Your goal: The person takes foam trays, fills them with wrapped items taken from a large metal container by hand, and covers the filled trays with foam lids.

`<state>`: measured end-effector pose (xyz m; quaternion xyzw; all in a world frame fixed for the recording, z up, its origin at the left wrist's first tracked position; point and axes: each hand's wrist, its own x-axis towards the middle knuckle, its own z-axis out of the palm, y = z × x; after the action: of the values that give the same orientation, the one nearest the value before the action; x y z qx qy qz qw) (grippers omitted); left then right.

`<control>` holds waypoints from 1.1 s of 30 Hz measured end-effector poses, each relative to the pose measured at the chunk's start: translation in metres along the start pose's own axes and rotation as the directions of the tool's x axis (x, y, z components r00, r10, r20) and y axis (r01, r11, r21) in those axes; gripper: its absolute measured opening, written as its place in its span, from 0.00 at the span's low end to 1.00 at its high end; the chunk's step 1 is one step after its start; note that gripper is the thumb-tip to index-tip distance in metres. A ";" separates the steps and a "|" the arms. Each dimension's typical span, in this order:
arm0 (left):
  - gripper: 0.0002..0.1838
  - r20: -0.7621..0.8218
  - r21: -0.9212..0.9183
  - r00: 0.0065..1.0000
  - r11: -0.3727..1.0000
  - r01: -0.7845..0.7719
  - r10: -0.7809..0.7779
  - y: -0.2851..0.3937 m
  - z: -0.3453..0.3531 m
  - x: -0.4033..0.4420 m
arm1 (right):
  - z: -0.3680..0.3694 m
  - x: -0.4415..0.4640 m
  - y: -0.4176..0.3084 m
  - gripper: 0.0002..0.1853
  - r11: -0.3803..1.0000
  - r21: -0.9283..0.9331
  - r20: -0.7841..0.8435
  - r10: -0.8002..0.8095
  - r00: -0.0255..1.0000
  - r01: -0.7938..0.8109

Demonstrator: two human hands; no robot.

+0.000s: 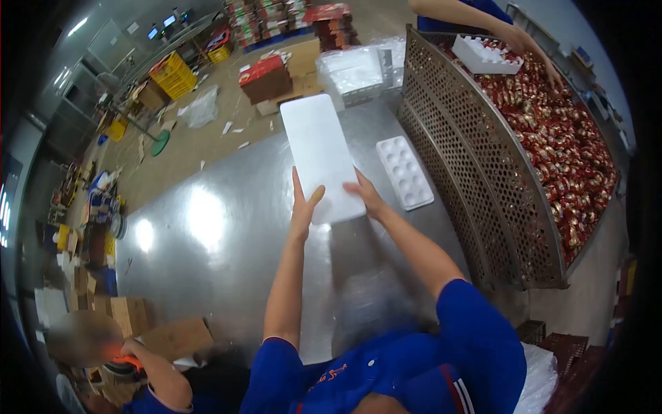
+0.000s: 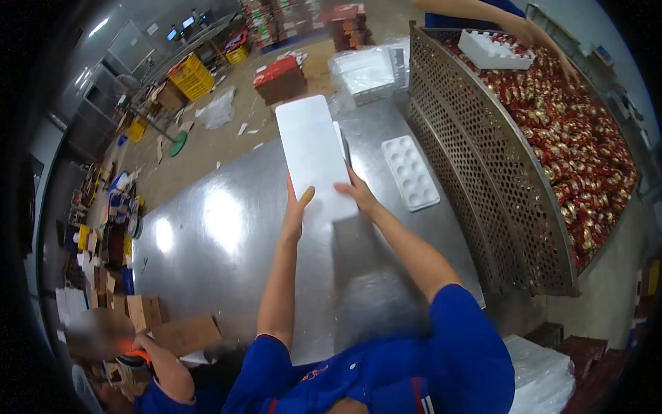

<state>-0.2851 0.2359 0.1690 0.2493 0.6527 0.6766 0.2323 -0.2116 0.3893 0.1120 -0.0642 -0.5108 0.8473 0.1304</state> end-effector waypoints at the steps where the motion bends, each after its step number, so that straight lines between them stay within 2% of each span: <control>1: 0.44 0.019 -0.010 1.000 1.000 -0.014 0.014 -0.007 -0.002 0.013 | 0.000 0.023 -0.007 0.36 1.000 0.009 -0.028 0.024 0.999 -0.024; 3: 0.47 -0.021 0.030 0.999 0.999 0.034 -0.033 -0.043 -0.008 0.047 | -0.023 0.068 0.013 0.32 0.998 -0.034 -0.039 0.051 0.998 -0.053; 4: 0.45 0.019 0.054 0.995 0.994 0.097 -0.099 -0.067 -0.013 0.059 | -0.044 0.087 0.045 0.32 0.978 -0.093 -0.055 0.183 0.982 -0.188; 5: 0.48 0.081 0.256 0.996 0.966 0.026 -0.048 -0.106 -0.022 0.074 | -0.069 0.104 0.077 0.33 0.936 -0.149 -0.085 0.309 0.947 -0.319; 6: 0.43 -0.082 0.058 0.916 0.916 0.397 -0.392 -0.107 -0.017 0.067 | -0.083 0.123 0.107 0.33 0.824 -0.531 -0.086 0.181 0.980 -0.199; 7: 0.34 0.029 0.038 0.912 0.912 0.408 -0.409 -0.126 -0.032 0.069 | -0.085 0.138 0.123 0.33 0.556 -0.827 -0.061 0.066 0.996 -0.087; 8: 0.31 0.042 0.036 0.940 0.941 0.337 -0.338 -0.148 -0.040 0.073 | -0.069 0.128 0.108 0.36 0.353 -0.935 -0.018 0.066 0.998 -0.040; 9: 0.32 0.030 0.237 0.926 0.902 0.360 -0.377 -0.177 -0.058 0.087 | -0.054 0.134 0.106 0.40 0.344 -0.784 -0.467 0.221 0.856 -0.516; 10: 0.31 0.129 0.228 0.948 0.939 0.257 -0.291 -0.187 -0.069 0.088 | -0.055 0.134 0.115 0.44 0.365 -0.788 -0.473 0.153 0.867 -0.495; 11: 0.32 0.147 0.275 0.957 0.939 0.205 -0.251 -0.184 -0.065 0.089 | -0.042 0.109 0.078 0.45 0.496 -0.685 -0.458 0.276 0.845 -0.534; 12: 0.32 0.178 0.240 0.927 0.928 0.284 -0.330 -0.164 -0.056 0.087 | -0.037 0.099 0.072 0.45 0.489 -0.645 -0.512 0.294 0.807 -0.588; 13: 0.32 0.079 0.257 0.916 0.896 0.363 -0.393 -0.167 -0.056 0.097 | -0.016 0.075 0.056 0.44 0.453 -0.678 -0.606 0.102 0.789 -0.579; 14: 0.36 0.076 0.205 0.911 0.901 0.382 -0.404 -0.160 -0.051 0.097 | -0.011 0.057 0.052 0.42 0.384 -0.758 -0.585 -0.044 0.809 -0.527; 15: 0.44 -0.120 0.082 0.924 0.924 0.375 -0.364 -0.146 -0.034 0.090 | -0.004 0.024 0.035 0.37 0.429 -0.808 -0.480 -0.078 0.874 -0.405; 16: 0.52 -0.218 0.227 0.940 0.923 0.310 -0.262 -0.150 -0.037 0.092 | -0.004 -0.002 0.048 0.33 0.505 -0.831 -0.362 -0.177 0.915 -0.231; 17: 0.49 -0.309 0.499 0.940 0.866 0.030 0.145 -0.174 -0.042 0.100 | -0.004 -0.034 0.068 0.31 0.475 -0.875 -0.255 -0.275 0.927 -0.099; 18: 0.47 -0.355 0.795 0.888 0.594 0.123 0.292 -0.138 -0.026 0.082 | -0.002 -0.076 0.069 0.32 0.563 -0.826 -0.161 -0.225 0.961 -0.006; 19: 0.45 -0.298 0.845 0.849 0.534 0.022 0.437 -0.126 -0.021 0.070 | -0.006 -0.122 0.072 0.32 0.428 -0.903 -0.027 -0.131 0.991 0.032; 20: 0.43 -0.233 0.882 0.789 0.465 -0.074 0.568 -0.123 -0.016 0.057 | -0.023 -0.165 0.112 0.32 0.296 -0.953 0.026 -0.121 0.992 0.061; 22: 0.39 -0.180 0.794 0.811 0.569 -0.215 0.557 -0.098 0.028 0.002 | -0.040 -0.284 0.119 0.32 0.275 -0.961 -0.014 0.060 0.998 -0.030; 23: 0.37 -0.024 0.753 0.812 0.544 -0.370 0.584 -0.113 0.038 -0.019 | -0.052 -0.342 0.119 0.29 0.272 -0.962 -0.011 0.072 0.997 -0.030; 24: 0.36 0.125 0.689 0.783 0.515 -0.510 0.609 -0.127 0.052 -0.041 | -0.064 -0.394 0.121 0.28 0.207 -0.968 -0.114 0.139 0.984 -0.142; 25: 0.33 0.232 0.615 0.825 0.579 -0.535 0.516 -0.124 0.083 -0.080 | -0.065 -0.448 0.110 0.26 0.212 -0.922 -0.296 0.151 0.943 -0.323; 26: 0.31 0.356 0.420 0.824 0.713 -0.562 0.440 -0.116 0.118 -0.118 | -0.079 -0.496 0.119 0.26 0.196 -0.869 -0.427 0.171 0.888 -0.455; 27: 0.28 0.469 0.349 0.834 0.806 -0.479 0.292 -0.114 0.147 -0.154 | -0.070 -0.537 0.083 0.24 0.141 -0.756 -0.612 0.192 0.767 -0.639; 28: 0.26 0.616 0.345 0.760 0.797 -0.497 0.208 -0.113 0.173 -0.186 | -0.069 -0.574 0.062 0.23 0.119 -0.621 -0.761 0.142 0.633 -0.774; 29: 0.24 0.682 0.250 0.724 0.897 -0.364 0.103 -0.099 0.209 -0.221 | -0.087 -0.614 0.085 0.22 0.183 -0.511 -0.855 -0.007 0.519 -0.840; 30: 0.24 0.777 0.191 0.628 0.931 -0.310 0.049 -0.092 0.242 -0.248 | -0.095 -0.650 0.084 0.22 0.238 -0.377 -0.926 -0.099 0.363 -0.895; 32: 0.22 0.910 0.126 0.414 0.939 -0.321 0.019 -0.097 0.304 -0.290 | -0.107 -0.719 0.091 0.20 0.413 -0.200 -0.928 -0.370 0.037 -0.888; 33: 0.20 0.945 0.112 0.327 0.944 -0.310 -0.004 -0.090 0.337 -0.312 | -0.109 -0.747 0.091 0.20 0.430 -0.179 -0.928 -0.372 0.007 -0.885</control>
<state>0.1694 0.2985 0.0764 0.6815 0.4603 0.3329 0.4614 0.5164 0.2270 -0.0380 -0.7804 -0.5701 0.1931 0.1696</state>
